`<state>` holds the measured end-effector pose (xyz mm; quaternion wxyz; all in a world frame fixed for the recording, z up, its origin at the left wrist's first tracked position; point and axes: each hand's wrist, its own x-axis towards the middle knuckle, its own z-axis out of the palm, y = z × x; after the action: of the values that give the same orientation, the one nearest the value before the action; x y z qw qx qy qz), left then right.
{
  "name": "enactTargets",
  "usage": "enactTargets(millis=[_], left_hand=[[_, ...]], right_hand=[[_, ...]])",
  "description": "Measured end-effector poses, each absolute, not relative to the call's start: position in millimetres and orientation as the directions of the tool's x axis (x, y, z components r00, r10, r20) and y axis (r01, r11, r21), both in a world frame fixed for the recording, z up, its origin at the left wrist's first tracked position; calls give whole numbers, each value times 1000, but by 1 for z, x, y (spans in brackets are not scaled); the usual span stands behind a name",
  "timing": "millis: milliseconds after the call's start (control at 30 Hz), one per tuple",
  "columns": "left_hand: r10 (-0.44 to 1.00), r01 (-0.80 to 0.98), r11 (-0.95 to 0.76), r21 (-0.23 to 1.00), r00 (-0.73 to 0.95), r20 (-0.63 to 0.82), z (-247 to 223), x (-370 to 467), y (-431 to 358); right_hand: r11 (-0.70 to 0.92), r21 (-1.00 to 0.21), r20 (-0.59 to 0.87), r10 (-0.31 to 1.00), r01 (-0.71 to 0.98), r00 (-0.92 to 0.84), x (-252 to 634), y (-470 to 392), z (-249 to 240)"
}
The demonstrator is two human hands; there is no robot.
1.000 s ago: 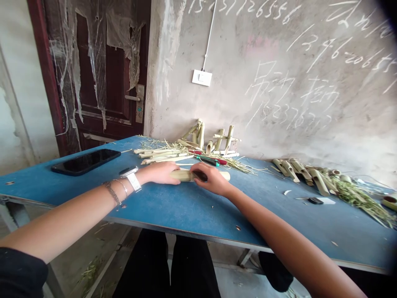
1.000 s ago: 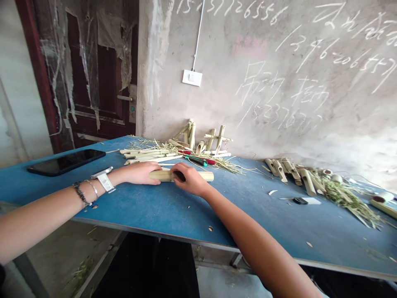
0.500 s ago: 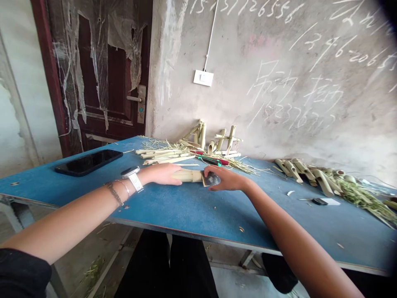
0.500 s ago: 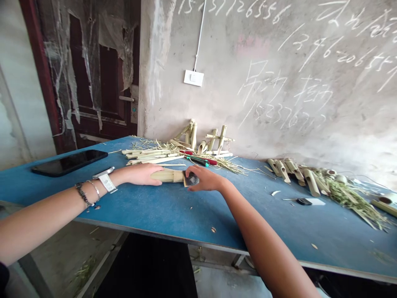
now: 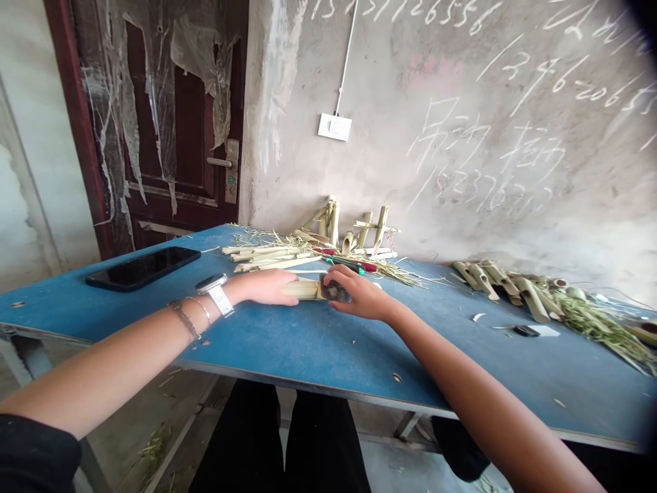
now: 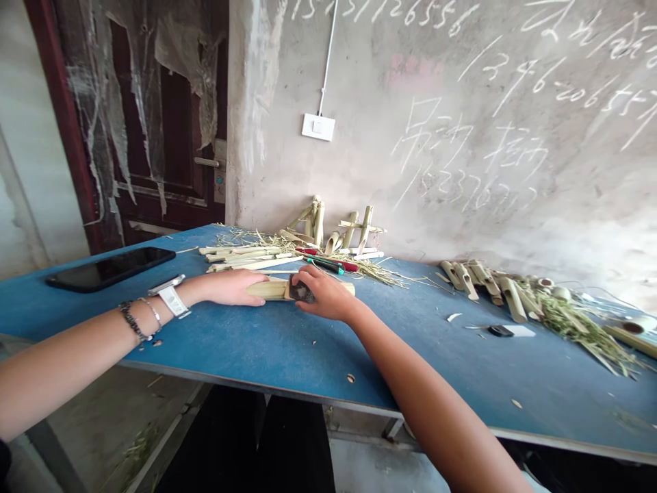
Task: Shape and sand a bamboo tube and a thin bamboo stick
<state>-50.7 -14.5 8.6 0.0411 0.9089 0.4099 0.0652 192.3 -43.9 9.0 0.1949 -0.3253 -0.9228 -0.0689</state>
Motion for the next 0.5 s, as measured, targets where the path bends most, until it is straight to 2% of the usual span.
enactTargets(millis=[200, 500], left_hand=[[745, 736, -666, 122, 663, 71, 13, -49, -18], [739, 729, -674, 121, 669, 81, 11, -50, -17]], right_hand=[[782, 26, 443, 549, 622, -709, 192, -42, 5], [760, 24, 392, 591, 649, -705, 189, -42, 3]])
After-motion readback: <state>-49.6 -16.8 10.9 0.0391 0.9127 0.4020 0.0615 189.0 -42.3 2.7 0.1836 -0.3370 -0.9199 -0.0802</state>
